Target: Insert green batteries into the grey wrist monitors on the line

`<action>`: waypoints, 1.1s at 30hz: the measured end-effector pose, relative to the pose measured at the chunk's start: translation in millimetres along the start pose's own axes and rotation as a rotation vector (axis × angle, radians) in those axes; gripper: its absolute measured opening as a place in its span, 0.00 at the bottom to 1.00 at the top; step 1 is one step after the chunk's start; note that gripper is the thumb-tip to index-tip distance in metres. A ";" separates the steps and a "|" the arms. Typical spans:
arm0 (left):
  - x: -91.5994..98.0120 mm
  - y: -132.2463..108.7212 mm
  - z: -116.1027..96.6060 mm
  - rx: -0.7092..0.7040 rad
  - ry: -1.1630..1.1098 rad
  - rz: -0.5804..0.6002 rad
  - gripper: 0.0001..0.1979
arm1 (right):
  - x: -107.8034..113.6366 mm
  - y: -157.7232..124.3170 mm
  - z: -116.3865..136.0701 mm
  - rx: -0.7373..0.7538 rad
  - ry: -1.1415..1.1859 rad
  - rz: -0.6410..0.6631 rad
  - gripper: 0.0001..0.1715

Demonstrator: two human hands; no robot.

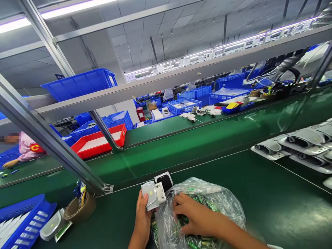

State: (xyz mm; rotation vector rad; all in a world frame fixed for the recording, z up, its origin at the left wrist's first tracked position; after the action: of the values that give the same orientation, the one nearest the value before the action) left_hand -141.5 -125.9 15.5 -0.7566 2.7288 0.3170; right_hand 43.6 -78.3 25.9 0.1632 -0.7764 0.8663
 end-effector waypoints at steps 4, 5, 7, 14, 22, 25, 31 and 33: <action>0.3 0.1 -4.6 -0.011 0.012 -0.024 0.31 | 18.8 0.6 -4.4 -0.054 0.247 -0.001 0.05; 0.5 0.1 -5.5 -0.017 0.024 -0.022 0.32 | 27.1 -0.2 -4.8 -0.064 0.317 -0.041 0.07; 0.4 -0.1 -6.4 -0.037 0.050 -0.006 0.34 | 43.0 -3.4 -2.5 -0.042 0.396 -0.171 0.16; -8.5 -5.2 1.0 -0.100 0.137 0.134 0.34 | 42.1 -4.8 7.1 0.040 0.456 -0.357 0.25; -21.2 -9.7 -2.3 -0.133 0.189 0.203 0.31 | 35.3 -2.6 -2.2 0.066 0.425 -0.477 0.15; -23.6 -8.1 -2.6 -0.146 0.192 0.234 0.31 | 27.8 -1.1 -0.3 0.092 0.352 -0.428 0.14; -21.6 -6.8 1.7 -0.152 0.191 0.266 0.29 | 23.3 1.1 -4.1 0.133 0.334 -0.494 0.12; -19.0 -6.7 4.6 -0.144 0.216 0.277 0.29 | 21.2 2.1 -4.3 0.152 0.301 -0.479 0.11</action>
State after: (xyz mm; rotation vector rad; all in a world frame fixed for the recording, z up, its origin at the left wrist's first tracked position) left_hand -121.3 -121.4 16.6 -0.4688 3.0469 0.5243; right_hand 52.8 -61.9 36.7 0.3299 -0.3635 0.4763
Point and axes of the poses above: each hand's wrist, its own y-axis towards the middle knuckle, its own x-axis out of the back of the hand, z = x × y, the point moved 6 cm from there along y, towards the middle knuckle, and after that the axes turned 15 degrees about -x, right-handed, at the moved point
